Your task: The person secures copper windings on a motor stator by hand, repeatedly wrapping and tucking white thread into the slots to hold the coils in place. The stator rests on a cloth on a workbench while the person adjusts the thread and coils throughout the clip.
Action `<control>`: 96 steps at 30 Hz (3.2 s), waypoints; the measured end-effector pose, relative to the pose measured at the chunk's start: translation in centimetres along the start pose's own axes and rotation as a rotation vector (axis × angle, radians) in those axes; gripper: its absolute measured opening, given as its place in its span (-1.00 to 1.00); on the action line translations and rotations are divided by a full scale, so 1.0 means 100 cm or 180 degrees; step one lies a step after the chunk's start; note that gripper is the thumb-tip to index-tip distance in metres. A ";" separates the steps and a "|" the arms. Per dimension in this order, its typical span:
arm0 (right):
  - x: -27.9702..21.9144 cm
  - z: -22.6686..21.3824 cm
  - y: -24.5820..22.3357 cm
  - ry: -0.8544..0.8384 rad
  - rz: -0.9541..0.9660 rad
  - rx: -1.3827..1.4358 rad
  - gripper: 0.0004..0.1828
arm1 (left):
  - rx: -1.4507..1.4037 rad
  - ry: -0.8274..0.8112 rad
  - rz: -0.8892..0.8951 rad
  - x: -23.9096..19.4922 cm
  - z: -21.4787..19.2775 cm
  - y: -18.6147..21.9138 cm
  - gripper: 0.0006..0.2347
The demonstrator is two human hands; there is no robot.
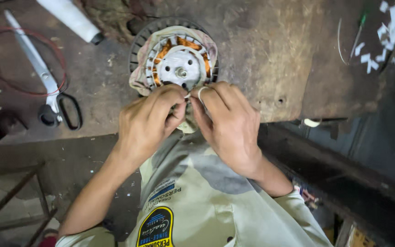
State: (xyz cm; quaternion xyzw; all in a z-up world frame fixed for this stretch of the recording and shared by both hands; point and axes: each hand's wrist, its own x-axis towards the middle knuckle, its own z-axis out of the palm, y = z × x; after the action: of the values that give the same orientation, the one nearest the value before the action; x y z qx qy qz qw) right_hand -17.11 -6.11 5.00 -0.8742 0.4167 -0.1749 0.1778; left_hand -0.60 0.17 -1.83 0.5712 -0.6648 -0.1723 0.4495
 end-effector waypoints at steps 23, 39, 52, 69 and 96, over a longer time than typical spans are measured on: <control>-0.070 0.004 0.119 0.0548 0.1503 0.3170 -0.38 | 0.0306 -0.0496 0.0006 0.007 -0.011 -0.005 -0.78; 0.004 -0.003 -0.016 0.0018 0.0133 -0.0288 -0.75 | -0.0053 -0.0287 -0.0087 0.001 -0.007 -0.006 -0.72; -0.003 0.012 -0.005 0.0204 0.0231 -0.0091 -0.75 | 0.0528 0.0393 -0.0064 -0.018 0.009 -0.001 -0.73; -0.041 0.053 0.052 -0.0068 0.1578 0.2713 -0.90 | 0.1102 -0.0582 0.0574 -0.003 -0.013 0.001 -0.59; -0.031 0.010 0.043 -0.0131 -0.1176 0.2317 -0.47 | 0.0950 -0.0529 0.0582 -0.011 -0.012 -0.004 -0.61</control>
State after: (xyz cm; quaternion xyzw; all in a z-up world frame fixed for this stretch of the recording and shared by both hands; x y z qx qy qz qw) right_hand -21.41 -6.03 1.66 -0.8177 0.1598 -0.3223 0.4494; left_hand 0.52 1.41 -1.99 0.5526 -0.7669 -0.0768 0.3171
